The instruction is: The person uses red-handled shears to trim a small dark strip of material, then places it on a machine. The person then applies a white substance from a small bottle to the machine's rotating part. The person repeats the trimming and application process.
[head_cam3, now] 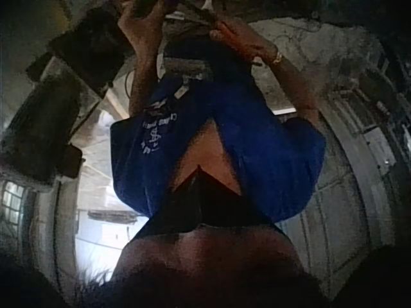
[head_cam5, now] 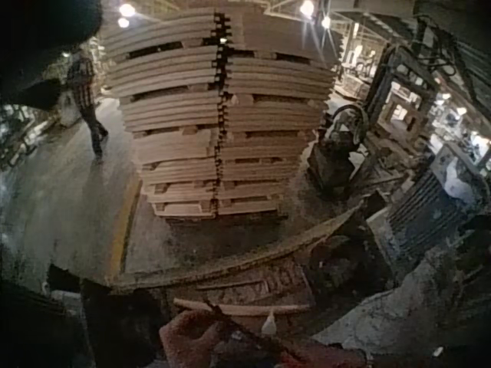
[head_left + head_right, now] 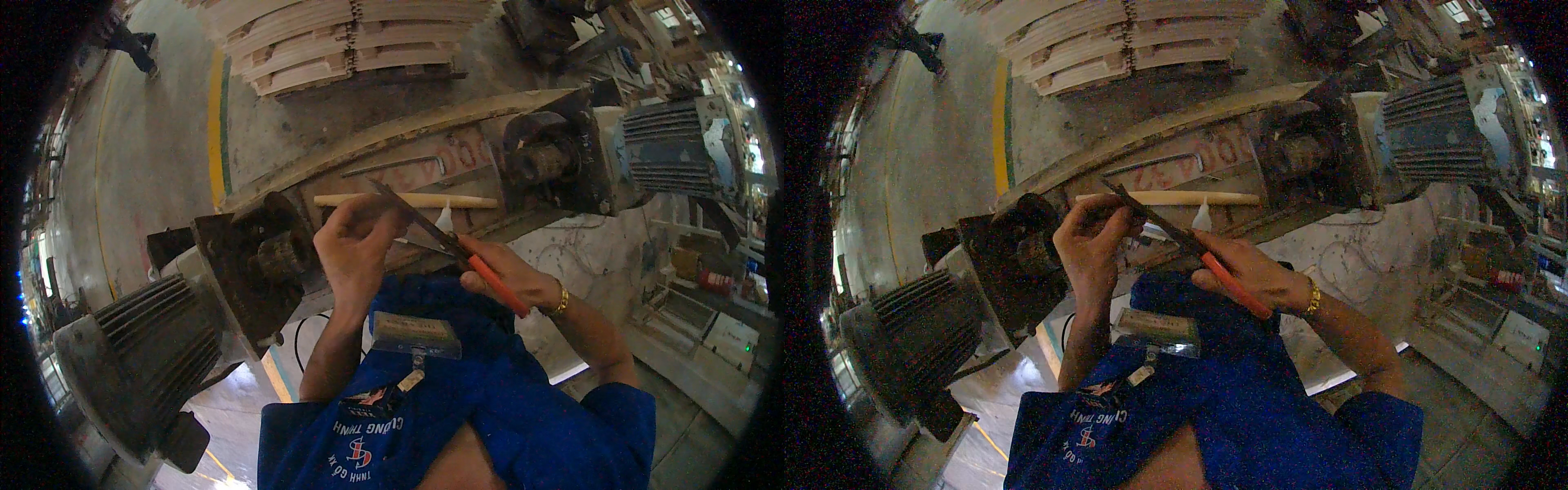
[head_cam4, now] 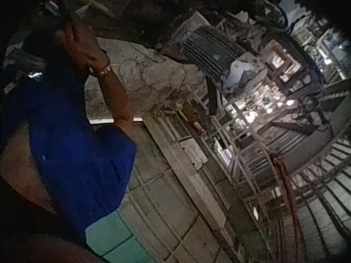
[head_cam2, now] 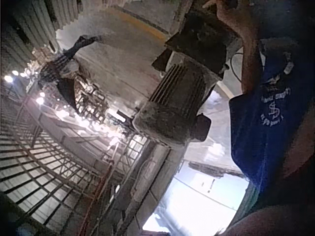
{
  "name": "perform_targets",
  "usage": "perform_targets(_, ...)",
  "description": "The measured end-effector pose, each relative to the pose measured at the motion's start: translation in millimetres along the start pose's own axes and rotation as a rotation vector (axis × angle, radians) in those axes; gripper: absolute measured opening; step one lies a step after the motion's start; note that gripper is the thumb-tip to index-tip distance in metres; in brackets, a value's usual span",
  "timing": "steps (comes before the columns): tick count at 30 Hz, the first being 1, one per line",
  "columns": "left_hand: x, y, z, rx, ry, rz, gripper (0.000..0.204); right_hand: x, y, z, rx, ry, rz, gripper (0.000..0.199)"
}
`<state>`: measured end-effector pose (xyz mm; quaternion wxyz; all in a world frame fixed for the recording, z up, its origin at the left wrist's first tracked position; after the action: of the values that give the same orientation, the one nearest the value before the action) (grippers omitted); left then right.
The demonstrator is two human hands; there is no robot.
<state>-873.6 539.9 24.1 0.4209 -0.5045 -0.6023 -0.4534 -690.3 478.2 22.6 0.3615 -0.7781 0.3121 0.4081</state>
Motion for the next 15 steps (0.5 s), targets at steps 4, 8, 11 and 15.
perform_targets(4,-2,-1,-1,-0.005,-0.056,-0.054,0.014,5,1,0,0.025,-0.028,-0.022,0.065)
perform_targets(8,-5,-1,2,-0.002,-0.068,-0.019,0.014,1,-2,1,0.029,-0.022,0.002,0.062)
perform_targets(11,-7,0,3,-0.019,-0.135,-0.018,0.017,12,-1,2,0.078,-0.124,0.005,0.058)
perform_targets(15,-14,2,-10,0.007,-0.230,0.242,0.019,15,-1,-17,-0.037,0.143,-0.085,0.055)
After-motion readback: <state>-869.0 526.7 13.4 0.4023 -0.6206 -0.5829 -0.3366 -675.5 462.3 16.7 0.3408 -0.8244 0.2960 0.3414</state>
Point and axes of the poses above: each hand's wrist, its own z-axis towards the middle knuckle, its own y-axis out of the palm, x = y × z, the point moved 3 cm from there along z, towards the middle knuckle, and after that the axes turned 5 degrees about x, right-handed, at the moved point
